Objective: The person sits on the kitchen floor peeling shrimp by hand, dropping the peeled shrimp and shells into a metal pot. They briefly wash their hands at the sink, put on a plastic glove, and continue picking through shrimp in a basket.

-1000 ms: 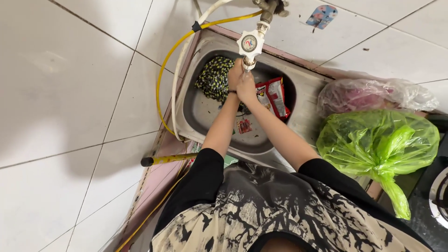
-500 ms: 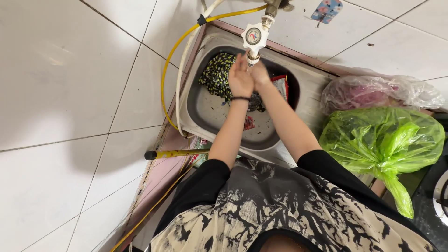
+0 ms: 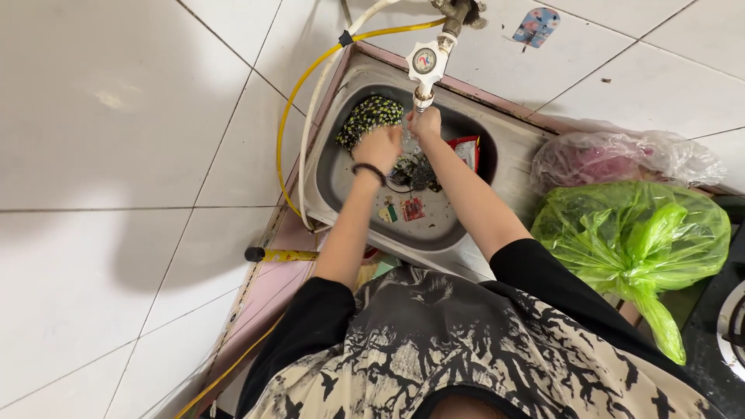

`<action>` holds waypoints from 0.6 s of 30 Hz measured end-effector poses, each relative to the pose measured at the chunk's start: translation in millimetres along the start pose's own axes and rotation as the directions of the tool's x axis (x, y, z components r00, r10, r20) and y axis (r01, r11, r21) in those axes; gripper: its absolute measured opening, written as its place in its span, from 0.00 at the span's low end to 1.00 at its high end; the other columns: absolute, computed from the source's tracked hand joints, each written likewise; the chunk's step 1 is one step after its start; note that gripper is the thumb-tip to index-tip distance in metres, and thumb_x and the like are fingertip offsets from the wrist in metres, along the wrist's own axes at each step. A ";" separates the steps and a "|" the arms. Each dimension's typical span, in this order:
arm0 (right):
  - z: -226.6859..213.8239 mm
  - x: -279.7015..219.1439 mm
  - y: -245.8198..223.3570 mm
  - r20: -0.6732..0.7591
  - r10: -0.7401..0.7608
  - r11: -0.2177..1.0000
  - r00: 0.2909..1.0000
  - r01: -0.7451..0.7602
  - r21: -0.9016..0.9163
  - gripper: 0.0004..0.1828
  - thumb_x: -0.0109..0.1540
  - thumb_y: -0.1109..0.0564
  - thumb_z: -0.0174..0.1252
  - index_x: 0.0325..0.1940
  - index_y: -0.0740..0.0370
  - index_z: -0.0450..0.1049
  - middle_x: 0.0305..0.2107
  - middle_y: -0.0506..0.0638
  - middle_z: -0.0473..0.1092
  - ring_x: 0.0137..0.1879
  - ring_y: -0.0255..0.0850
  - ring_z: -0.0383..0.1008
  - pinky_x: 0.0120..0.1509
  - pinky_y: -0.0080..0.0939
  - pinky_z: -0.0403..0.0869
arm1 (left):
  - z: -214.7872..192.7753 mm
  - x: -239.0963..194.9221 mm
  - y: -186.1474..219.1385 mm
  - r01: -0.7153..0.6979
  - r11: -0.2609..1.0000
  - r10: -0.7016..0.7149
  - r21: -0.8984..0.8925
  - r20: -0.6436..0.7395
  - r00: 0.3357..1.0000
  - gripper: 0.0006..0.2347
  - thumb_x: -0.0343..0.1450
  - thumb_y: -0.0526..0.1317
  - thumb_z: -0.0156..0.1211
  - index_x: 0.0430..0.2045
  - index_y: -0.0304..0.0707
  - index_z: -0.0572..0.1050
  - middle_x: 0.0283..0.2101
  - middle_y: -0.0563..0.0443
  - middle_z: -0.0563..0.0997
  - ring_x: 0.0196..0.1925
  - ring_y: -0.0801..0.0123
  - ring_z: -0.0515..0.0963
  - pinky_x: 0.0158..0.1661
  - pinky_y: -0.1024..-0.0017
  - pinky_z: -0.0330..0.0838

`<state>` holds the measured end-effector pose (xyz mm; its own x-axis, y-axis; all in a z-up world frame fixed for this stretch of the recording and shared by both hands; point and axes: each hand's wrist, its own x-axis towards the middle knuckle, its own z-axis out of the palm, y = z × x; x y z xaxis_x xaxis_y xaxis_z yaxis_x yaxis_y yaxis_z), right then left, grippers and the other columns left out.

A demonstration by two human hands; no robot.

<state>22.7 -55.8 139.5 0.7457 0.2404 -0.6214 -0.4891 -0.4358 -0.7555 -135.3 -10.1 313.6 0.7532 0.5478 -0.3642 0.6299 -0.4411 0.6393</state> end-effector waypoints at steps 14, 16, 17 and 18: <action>-42.7 -47.0 -18.8 0.598 -0.441 0.395 0.669 0.743 -0.540 0.26 0.57 0.54 0.59 0.59 0.61 0.74 0.49 0.62 0.75 0.55 0.57 0.76 0.62 0.53 0.72 | -100.5 2.7 122.4 -0.491 0.818 0.573 0.299 -0.366 0.733 0.21 0.72 0.53 0.67 0.42 0.30 0.77 0.42 0.38 0.80 0.40 0.47 0.82 0.42 0.55 0.77; -51.5 -51.3 -21.9 0.622 -0.406 0.402 0.669 0.742 -0.536 0.26 0.57 0.52 0.59 0.59 0.62 0.75 0.49 0.63 0.75 0.56 0.57 0.76 0.62 0.52 0.73 | -97.3 12.2 125.7 -0.471 0.806 0.584 0.358 -0.351 0.732 0.21 0.69 0.54 0.68 0.34 0.29 0.78 0.40 0.35 0.80 0.36 0.46 0.82 0.39 0.55 0.77; -57.0 -53.6 -21.7 0.650 -0.371 0.405 0.664 0.745 -0.530 0.26 0.58 0.51 0.60 0.59 0.63 0.76 0.50 0.64 0.75 0.56 0.57 0.76 0.62 0.51 0.73 | -93.9 16.8 127.3 -0.447 0.792 0.591 0.416 -0.341 0.731 0.21 0.67 0.54 0.69 0.25 0.28 0.78 0.39 0.33 0.79 0.32 0.45 0.81 0.35 0.55 0.77; -64.4 -66.2 -28.5 0.644 -0.366 0.413 0.671 0.738 -0.534 0.26 0.58 0.51 0.60 0.59 0.63 0.76 0.50 0.64 0.75 0.56 0.57 0.76 0.62 0.51 0.73 | -91.4 23.3 123.5 -0.452 0.791 0.592 0.412 -0.332 0.734 0.21 0.67 0.54 0.69 0.25 0.28 0.78 0.39 0.33 0.79 0.32 0.45 0.81 0.35 0.55 0.77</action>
<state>16.4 -115.1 215.6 0.3882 0.8799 -0.2741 0.5896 -0.4657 -0.6599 -57.3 13.1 446.0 0.8632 0.3768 0.3359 0.2362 -0.8896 0.3910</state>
